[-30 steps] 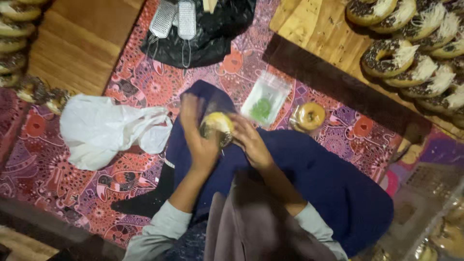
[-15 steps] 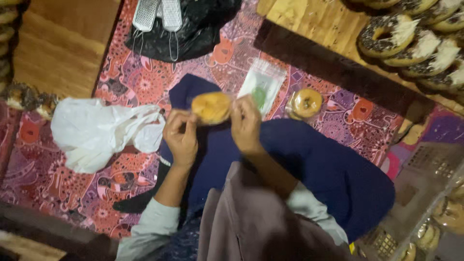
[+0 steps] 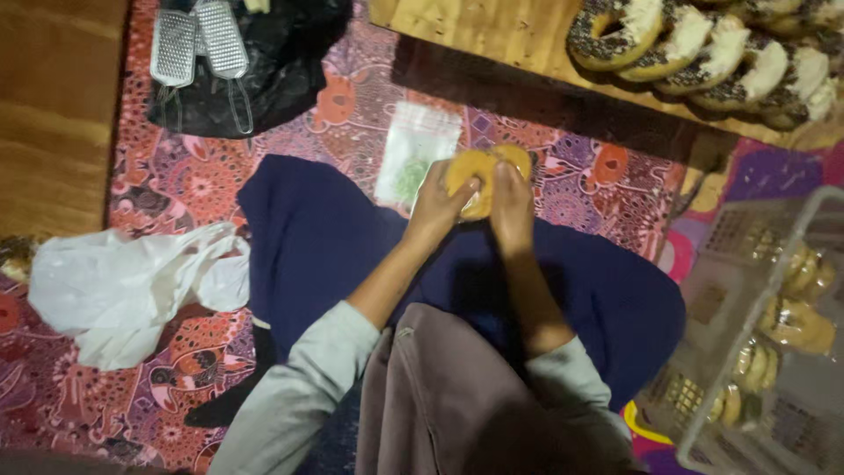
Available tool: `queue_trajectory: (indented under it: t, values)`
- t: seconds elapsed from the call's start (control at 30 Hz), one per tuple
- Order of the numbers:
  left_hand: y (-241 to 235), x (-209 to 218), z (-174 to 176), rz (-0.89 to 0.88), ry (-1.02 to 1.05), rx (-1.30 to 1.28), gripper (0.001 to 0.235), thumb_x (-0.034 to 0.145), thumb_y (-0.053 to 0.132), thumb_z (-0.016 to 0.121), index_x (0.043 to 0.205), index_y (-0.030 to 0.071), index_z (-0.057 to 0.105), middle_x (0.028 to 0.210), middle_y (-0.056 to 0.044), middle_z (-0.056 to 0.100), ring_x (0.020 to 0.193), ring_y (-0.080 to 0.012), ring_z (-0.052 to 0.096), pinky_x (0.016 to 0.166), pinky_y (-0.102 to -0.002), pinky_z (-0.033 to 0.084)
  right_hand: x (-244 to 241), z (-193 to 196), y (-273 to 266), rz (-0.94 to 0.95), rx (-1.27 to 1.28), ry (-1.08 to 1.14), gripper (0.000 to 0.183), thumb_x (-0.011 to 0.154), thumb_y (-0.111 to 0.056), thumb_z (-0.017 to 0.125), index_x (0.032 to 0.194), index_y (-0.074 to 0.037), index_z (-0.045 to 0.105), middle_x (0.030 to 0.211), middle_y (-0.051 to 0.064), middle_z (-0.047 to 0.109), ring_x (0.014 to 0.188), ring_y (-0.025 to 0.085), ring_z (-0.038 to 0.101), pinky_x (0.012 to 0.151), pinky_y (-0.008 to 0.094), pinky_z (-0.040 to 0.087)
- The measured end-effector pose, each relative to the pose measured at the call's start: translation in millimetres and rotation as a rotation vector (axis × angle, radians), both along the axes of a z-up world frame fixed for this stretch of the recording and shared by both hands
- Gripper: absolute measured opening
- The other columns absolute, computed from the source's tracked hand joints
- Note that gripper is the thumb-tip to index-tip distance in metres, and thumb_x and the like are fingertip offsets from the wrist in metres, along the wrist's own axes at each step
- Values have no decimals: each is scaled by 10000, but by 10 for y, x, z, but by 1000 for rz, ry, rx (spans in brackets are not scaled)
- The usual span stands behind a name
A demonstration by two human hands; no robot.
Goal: The person grates cheese onto donuts arranged on a wooden board, then individually wraps each donut in a clear plastic bag and places them into a crate.
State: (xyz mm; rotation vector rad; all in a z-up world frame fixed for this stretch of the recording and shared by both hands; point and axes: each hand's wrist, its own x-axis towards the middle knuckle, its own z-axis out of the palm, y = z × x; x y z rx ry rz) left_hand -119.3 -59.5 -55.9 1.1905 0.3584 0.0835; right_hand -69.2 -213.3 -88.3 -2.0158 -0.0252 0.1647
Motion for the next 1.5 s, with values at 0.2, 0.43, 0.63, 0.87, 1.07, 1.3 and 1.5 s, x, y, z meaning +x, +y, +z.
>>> queue_trajectory:
  t: [0.2,0.43,0.63,0.87,1.07,1.3,1.5]
  values:
    - [-361,558,-663,5,34,344,452,955,271,758,1268,-22,613,1132,-171,734,1069,-277,708,946,-375,555,404,-282,-618,-140,13,-2,271,1027,-185,666,1200,17,718,1015,75,705,873,124,632,772,280,506]
    - [-483,560,-1014,-52,208,662,641,841,345,789,1316,-23,565,1175,-254,676,1121,-412,645,960,-457,507,602,-794,-1333,-237,794,41,169,1118,-72,695,1039,71,649,843,93,624,671,120,542,586,256,427]
    - [-444,595,-1162,16,128,749,694,887,397,767,1345,-63,525,1293,-284,576,1223,-419,542,1065,-484,423,660,-637,-869,-192,-55,-150,201,1038,-156,612,1156,3,651,1057,170,670,955,285,602,826,388,485]
    - [-458,315,-1305,44,235,673,566,1074,380,580,1377,-90,486,1309,-277,562,1228,-377,543,1074,-448,424,389,-488,-444,181,-259,-47,275,1004,-268,604,1040,-36,746,987,182,717,1000,385,654,888,464,513]
    - [-469,373,-1359,59,198,539,529,1033,379,615,1314,-62,534,1227,-209,625,1142,-271,611,1007,-380,487,313,14,-559,-111,3,-52,270,878,-225,729,1109,-87,740,1029,140,696,933,298,715,779,383,565]
    - [-522,294,-1300,48,231,621,555,1014,389,632,1321,-64,536,1232,-236,624,1160,-341,610,1024,-415,468,505,-112,-820,-7,-161,-261,166,934,-60,730,1087,-95,784,1064,112,771,951,256,750,863,350,596]
    - [-557,375,-1294,67,261,635,586,991,370,709,1324,-73,516,1233,-251,608,1162,-350,589,1016,-427,452,610,-248,-998,-249,-282,-399,298,783,-31,812,1070,15,746,1044,198,720,957,348,692,863,405,555]
